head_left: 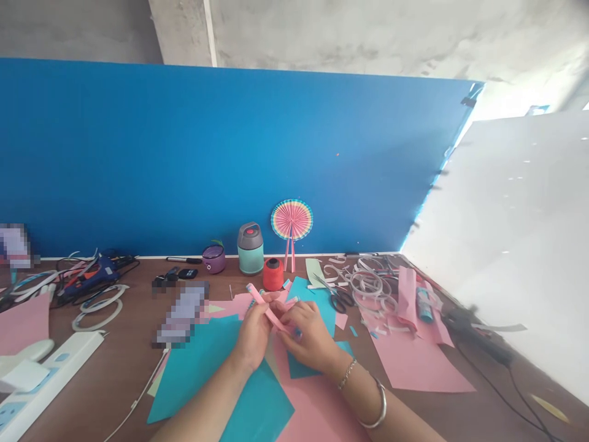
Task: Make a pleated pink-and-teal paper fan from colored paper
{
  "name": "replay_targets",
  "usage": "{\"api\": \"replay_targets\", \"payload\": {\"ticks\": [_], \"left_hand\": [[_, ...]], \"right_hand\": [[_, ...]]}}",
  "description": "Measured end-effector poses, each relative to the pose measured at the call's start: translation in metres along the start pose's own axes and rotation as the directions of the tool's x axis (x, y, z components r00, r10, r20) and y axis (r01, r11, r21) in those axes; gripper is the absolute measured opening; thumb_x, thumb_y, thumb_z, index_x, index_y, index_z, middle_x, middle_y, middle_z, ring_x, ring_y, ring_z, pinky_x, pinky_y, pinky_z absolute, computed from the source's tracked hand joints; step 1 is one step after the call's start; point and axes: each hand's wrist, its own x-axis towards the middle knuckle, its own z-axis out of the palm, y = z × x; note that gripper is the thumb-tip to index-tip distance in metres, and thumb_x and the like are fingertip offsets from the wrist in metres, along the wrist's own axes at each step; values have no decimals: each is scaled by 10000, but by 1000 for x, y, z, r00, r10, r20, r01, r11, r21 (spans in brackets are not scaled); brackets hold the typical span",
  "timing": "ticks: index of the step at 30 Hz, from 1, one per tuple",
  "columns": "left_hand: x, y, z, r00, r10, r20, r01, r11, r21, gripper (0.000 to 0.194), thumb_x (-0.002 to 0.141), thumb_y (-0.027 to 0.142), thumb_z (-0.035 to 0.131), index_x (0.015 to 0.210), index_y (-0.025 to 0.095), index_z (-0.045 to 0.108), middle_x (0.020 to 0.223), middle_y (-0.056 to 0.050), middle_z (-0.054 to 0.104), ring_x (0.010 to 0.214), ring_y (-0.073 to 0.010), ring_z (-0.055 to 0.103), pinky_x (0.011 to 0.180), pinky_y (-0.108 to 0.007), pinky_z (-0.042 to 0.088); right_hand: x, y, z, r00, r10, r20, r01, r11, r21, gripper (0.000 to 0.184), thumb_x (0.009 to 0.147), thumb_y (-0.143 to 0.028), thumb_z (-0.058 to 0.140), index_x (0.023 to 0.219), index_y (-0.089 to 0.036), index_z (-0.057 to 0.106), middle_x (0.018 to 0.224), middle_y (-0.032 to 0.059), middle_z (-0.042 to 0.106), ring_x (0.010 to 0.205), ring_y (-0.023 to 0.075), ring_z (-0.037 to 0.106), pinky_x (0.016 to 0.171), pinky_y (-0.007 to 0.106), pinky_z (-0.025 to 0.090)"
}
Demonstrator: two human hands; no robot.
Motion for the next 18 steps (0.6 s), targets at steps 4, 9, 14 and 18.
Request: {"api": "replay_targets", "payload": {"ticks": [4, 9, 14, 18], "left_hand": [[1, 2, 0, 998, 0, -58, -7, 994, -114, 299, 766, 244, 589, 1050, 154, 614, 739, -20, 621, 735, -158, 588, 681, -284, 441], [8, 8, -3, 995, -14, -101, -2, 987, -158, 255, 752, 225, 614, 996, 151, 607, 525, 79, 430, 429, -56, 358, 473, -206, 324], [8, 9, -4, 997, -51, -61, 44, 994, -101, 320, 782, 415, 641, 954, 147, 615, 465, 107, 313, 383, -33, 216, 409, -188, 221], [8, 5, -7, 996, -69, -51, 66, 997, -45, 358, 770, 450, 657, 966, 153, 620, 471, 102, 345, 383, -32, 254, 415, -184, 254]], "right_hand": [[1, -1, -2, 999, -8, 35, 7, 1000, 14, 48, 791, -236, 580, 776, -190, 576, 730, 6, 627, 756, 169, 524, 725, 317, 304], [10, 19, -18, 951, 268, -151, -250, 960, 126, 219, 865, -296, 467, 755, -191, 625, 762, 31, 663, 777, 183, 561, 763, 318, 346], [16, 47, -31, 675, 660, -331, -450, 723, 525, 305, 839, -405, 452, 780, -164, 630, 725, 40, 641, 753, 195, 582, 699, 284, 416], [15, 51, -28, 648, 687, -329, -449, 693, 564, 311, 829, -409, 453, 742, -165, 625, 678, 24, 627, 724, 183, 575, 686, 272, 418]]}}
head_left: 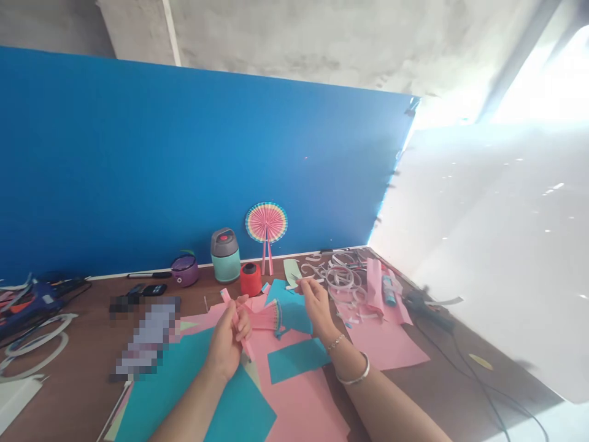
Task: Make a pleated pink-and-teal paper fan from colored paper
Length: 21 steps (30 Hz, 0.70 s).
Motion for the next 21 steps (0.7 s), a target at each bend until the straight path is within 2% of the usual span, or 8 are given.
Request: {"api": "replay_targets", "payload": {"ticks": [4, 7, 9, 11, 14, 16, 18, 21], "left_hand": [[0, -3, -3, 1000, 0, -4, 1, 997, 76, 388, 757, 464, 666, 986, 153, 625, 587, 56, 495, 447, -51, 399, 475, -201, 356], [-2, -4, -3, 999, -17, 32, 13, 994, 109, 402, 751, 478, 669, 994, 160, 629, 585, 65, 489, 395, -26, 311, 432, -192, 315], [-4, -5, -1, 998, -36, 51, 29, 992, 119, 394, 744, 470, 677, 983, 159, 634, 544, 77, 455, 379, -19, 261, 411, -185, 281], [-4, -5, 0, 996, -59, 63, 50, 991, 125, 389, 737, 470, 684, 960, 155, 637, 515, 82, 431, 378, -19, 246, 405, -182, 268], [-5, -7, 1, 993, -84, 81, 73, 988, 136, 379, 743, 474, 678, 932, 149, 638, 510, 82, 429, 376, -15, 236, 406, -182, 271], [-5, -8, 1, 992, -89, 93, 75, 987, 145, 367, 747, 469, 676, 924, 150, 635, 517, 82, 435, 375, -13, 238, 407, -182, 270], [-4, -9, 0, 992, -87, 95, 72, 986, 150, 364, 742, 471, 680, 914, 153, 634, 520, 82, 440, 373, -11, 243, 407, -181, 269], [-3, -9, -1, 993, -84, 89, 69, 986, 153, 366, 741, 479, 676, 908, 156, 631, 522, 81, 448, 372, -9, 249, 410, -179, 272]], "right_hand": [[-3, 4, 2, 996, -24, 88, 35, 991, -128, 296, 847, -349, 422, 729, -174, 629, 696, 21, 646, 707, 177, 572, 668, 263, 406], [-3, 6, 0, 989, -33, 142, 80, 937, -341, 283, 862, -280, 392, 825, -187, 657, 807, 34, 675, 758, 186, 574, 684, 269, 389], [-2, 7, -2, 986, -53, 159, 129, 841, -526, 272, 861, -214, 390, 885, -193, 660, 903, 51, 677, 871, 205, 568, 737, 283, 371], [-1, 9, -4, 985, -59, 164, 158, 701, -696, 267, 848, -156, 405, 959, -187, 646, 989, 75, 659, 977, 231, 538, 786, 307, 349], [1, 12, -6, 995, -5, 98, 89, 468, -879, 278, 826, -117, 437, 1042, -154, 609, 1060, 129, 613, 1018, 271, 511, 807, 348, 334], [3, 14, -9, 1000, -6, 24, 25, 343, -939, 271, 822, -104, 440, 1044, -124, 594, 1083, 165, 585, 1057, 299, 489, 832, 375, 319], [6, 15, -14, 999, -24, -35, -27, 278, -960, 244, 825, -92, 427, 1006, -105, 591, 1074, 185, 575, 1071, 315, 482, 840, 391, 308], [13, 15, -23, 994, -8, -110, -104, 255, -961, 224, 821, -76, 404, 953, -98, 583, 1007, 188, 588, 998, 315, 519, 789, 391, 319]]}}
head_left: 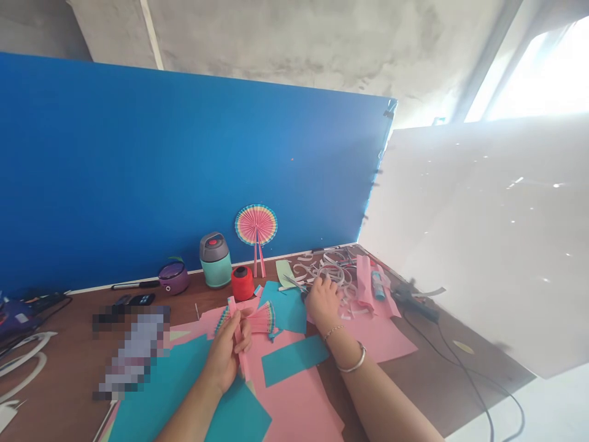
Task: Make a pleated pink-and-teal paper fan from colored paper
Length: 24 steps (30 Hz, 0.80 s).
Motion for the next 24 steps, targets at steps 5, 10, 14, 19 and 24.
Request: {"api": "replay_targets", "payload": {"ticks": [5, 10, 14, 19, 24], "left_hand": [[0, 0, -1, 1000, -3, -14, 3, 1000, -5, 353, 750, 472, 671, 912, 161, 632, 528, 78, 455, 374, -11, 258, 413, -179, 275], [-2, 2, 2, 999, 2, -32, -2, 1000, -8, 365, 725, 467, 697, 901, 153, 637, 519, 82, 446, 368, -10, 244, 407, -184, 278], [-3, 3, 3, 1000, -4, -27, 3, 1000, -4, 361, 727, 467, 694, 904, 156, 638, 515, 82, 447, 373, -13, 251, 411, -182, 282], [-2, 2, 1, 1000, 1, -21, -2, 1000, 0, 352, 740, 465, 681, 905, 157, 641, 513, 80, 447, 376, -13, 250, 415, -178, 286], [-1, 1, 0, 1000, 1, -26, -1, 1000, 7, 349, 742, 461, 679, 911, 158, 642, 519, 79, 451, 375, -12, 251, 416, -176, 284]], "right_hand": [[7, 11, -1, 998, 41, 48, -41, 999, -2, 201, 820, -106, 421, 931, -90, 587, 939, 192, 615, 971, 327, 531, 785, 411, 315], [6, 11, 2, 999, 15, 32, -15, 1000, -13, 204, 841, -160, 438, 957, -91, 591, 999, 203, 598, 1001, 329, 511, 796, 414, 316], [4, 9, 7, 997, -30, 68, 31, 999, -19, 219, 841, -127, 408, 974, -108, 581, 1058, 195, 585, 1039, 315, 499, 825, 414, 314], [2, 7, 14, 987, -97, 128, 101, 995, -20, 271, 855, -93, 374, 1063, -120, 547, 1076, 173, 593, 1034, 285, 528, 919, 454, 260], [1, 6, 6, 987, -91, 133, 98, 994, -41, 268, 854, -54, 366, 1031, -127, 553, 1008, 168, 593, 975, 269, 561, 861, 407, 297]]}}
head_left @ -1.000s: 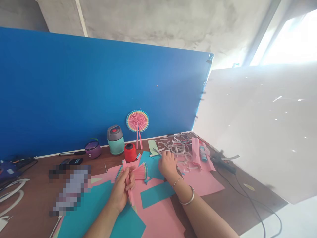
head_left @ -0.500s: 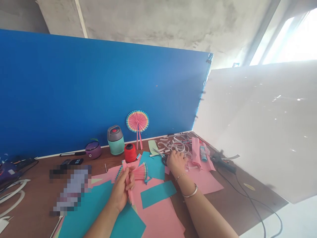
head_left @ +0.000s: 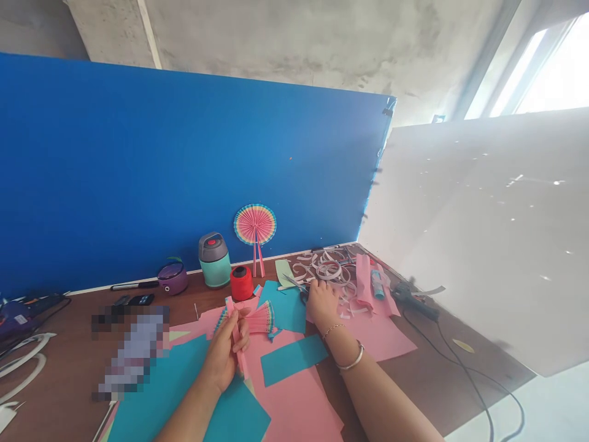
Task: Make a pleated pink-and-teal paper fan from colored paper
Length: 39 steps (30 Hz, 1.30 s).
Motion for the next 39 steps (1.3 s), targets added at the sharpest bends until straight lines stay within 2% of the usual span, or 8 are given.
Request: {"api": "replay_targets", "payload": {"ticks": [10, 15, 23, 28, 30, 33, 36, 39], "left_hand": [[2, -2, -3, 1000, 9, 9, -9, 1000, -4, 360, 752, 471, 663, 931, 159, 635, 536, 76, 456, 376, -13, 255, 412, -173, 276], [4, -3, -3, 1000, 9, 10, -9, 1000, 6, 354, 768, 479, 647, 921, 161, 630, 538, 78, 451, 378, -14, 257, 420, -178, 286], [2, -1, -1, 1000, 0, 6, 0, 1000, 4, 350, 763, 476, 652, 910, 159, 629, 532, 78, 445, 373, -18, 257, 415, -185, 283], [3, -3, -3, 1000, 9, 9, -9, 1000, 5, 356, 763, 478, 653, 922, 160, 628, 535, 78, 445, 375, -16, 252, 414, -182, 278], [3, -2, -2, 1000, 8, 15, -8, 1000, -2, 349, 761, 475, 656, 907, 160, 624, 519, 84, 423, 372, -13, 237, 407, -177, 258], [2, 1, 0, 1000, -3, 12, 4, 1000, -8, 350, 757, 490, 655, 869, 160, 614, 469, 106, 334, 363, -13, 189, 387, -171, 199], [0, 2, 2, 1000, -10, -6, 10, 1000, 14, 377, 741, 520, 659, 839, 160, 605, 445, 119, 274, 364, -15, 156, 378, -173, 156], [0, 2, 2, 1000, -4, -6, 4, 1000, 26, 376, 699, 498, 711, 811, 161, 587, 457, 120, 289, 374, -10, 156, 383, -174, 148]], "right_hand": [[3, 1, -12, 995, 99, 28, -100, 994, 42, 236, 821, -137, 493, 1051, -120, 538, 993, 170, 563, 954, 293, 569, 775, 371, 328], [2, -2, -12, 998, 51, -45, -49, 998, 37, 283, 824, -59, 418, 1061, -138, 548, 979, 154, 587, 955, 287, 563, 770, 370, 320], [3, -4, -10, 1000, -20, -19, 21, 997, 70, 319, 833, -36, 398, 1070, -159, 573, 998, 134, 607, 939, 254, 563, 732, 313, 328], [4, -3, -13, 972, -100, -212, 156, 951, 267, 358, 839, -46, 373, 1120, -168, 558, 985, 99, 634, 956, 226, 547, 778, 307, 347], [3, -3, -13, 921, -142, -362, 297, 858, 420, 328, 866, -85, 343, 1101, -160, 560, 995, 99, 637, 960, 215, 547, 803, 312, 365], [-1, -6, -13, 852, -137, -505, 478, 595, 646, 277, 905, -195, 330, 1047, -166, 566, 1001, 99, 632, 944, 198, 561, 798, 309, 411], [-6, -13, -12, 893, -47, -448, 440, 302, 846, 231, 889, -292, 404, 1016, -179, 560, 1005, 90, 615, 917, 190, 568, 781, 310, 444], [-9, -22, -12, 968, -2, -249, 249, 3, 968, 233, 835, -338, 507, 1009, -190, 555, 968, 62, 596, 814, 163, 559, 729, 294, 455]]}}
